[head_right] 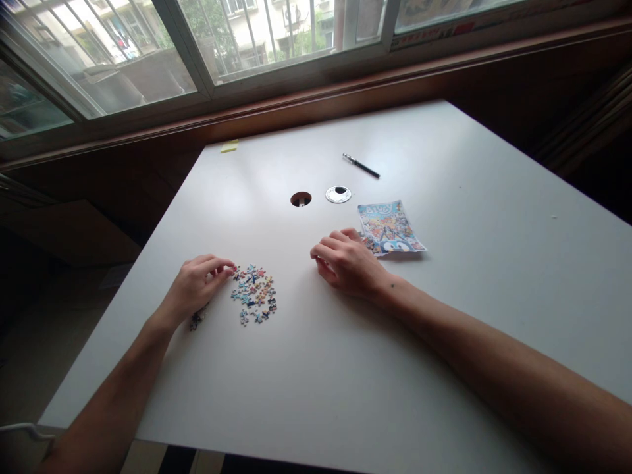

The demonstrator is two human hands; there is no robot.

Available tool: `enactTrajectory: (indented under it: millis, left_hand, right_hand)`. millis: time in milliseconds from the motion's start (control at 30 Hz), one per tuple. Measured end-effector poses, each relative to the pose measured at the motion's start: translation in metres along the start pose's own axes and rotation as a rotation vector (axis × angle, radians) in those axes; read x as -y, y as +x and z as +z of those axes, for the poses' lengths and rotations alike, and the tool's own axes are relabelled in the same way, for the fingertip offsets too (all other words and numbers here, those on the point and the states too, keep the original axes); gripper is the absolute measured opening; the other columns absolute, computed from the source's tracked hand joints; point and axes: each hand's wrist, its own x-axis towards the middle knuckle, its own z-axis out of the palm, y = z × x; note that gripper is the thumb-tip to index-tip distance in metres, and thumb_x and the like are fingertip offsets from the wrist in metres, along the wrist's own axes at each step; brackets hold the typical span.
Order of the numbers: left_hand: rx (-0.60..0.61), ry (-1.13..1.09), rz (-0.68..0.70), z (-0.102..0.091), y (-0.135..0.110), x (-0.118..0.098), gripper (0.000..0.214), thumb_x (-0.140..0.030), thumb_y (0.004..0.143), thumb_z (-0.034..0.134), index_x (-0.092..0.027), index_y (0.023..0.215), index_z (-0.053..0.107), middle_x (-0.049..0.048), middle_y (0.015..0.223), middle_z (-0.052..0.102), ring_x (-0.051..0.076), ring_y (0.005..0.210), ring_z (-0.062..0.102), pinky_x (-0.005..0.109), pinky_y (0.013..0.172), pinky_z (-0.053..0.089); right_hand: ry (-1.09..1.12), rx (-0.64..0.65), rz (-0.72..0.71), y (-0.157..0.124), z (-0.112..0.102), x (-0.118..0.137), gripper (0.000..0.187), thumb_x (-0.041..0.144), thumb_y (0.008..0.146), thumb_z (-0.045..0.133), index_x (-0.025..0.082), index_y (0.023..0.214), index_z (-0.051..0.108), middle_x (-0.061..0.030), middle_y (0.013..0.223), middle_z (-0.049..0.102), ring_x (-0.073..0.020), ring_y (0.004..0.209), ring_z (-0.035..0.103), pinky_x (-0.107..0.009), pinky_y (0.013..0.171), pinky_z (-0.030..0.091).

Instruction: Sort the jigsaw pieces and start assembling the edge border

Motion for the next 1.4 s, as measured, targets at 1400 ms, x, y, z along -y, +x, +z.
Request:
enactTrajectory:
  millis: [1400]
  left_hand:
    - [-0.134, -0.005, -0.024, -0.028, -0.005, 0.017, 0.016, -0.032, 0.086, 0.062, -0.02, 0.094, 0.069, 0.0026, 0.089, 0.073, 0.017, 0.079, 0.066, 0.027, 0.079, 0.052]
  right_hand:
    - [0.005, 0.0, 0.002, -0.001, 0.001, -0.001, 0.012, 0.013, 0.091, 0.053, 0.02, 0.091, 0.062, -0.003, 0.082, 0.069, -0.0193, 0.081, 0.06, -0.037, 0.087, 0.036]
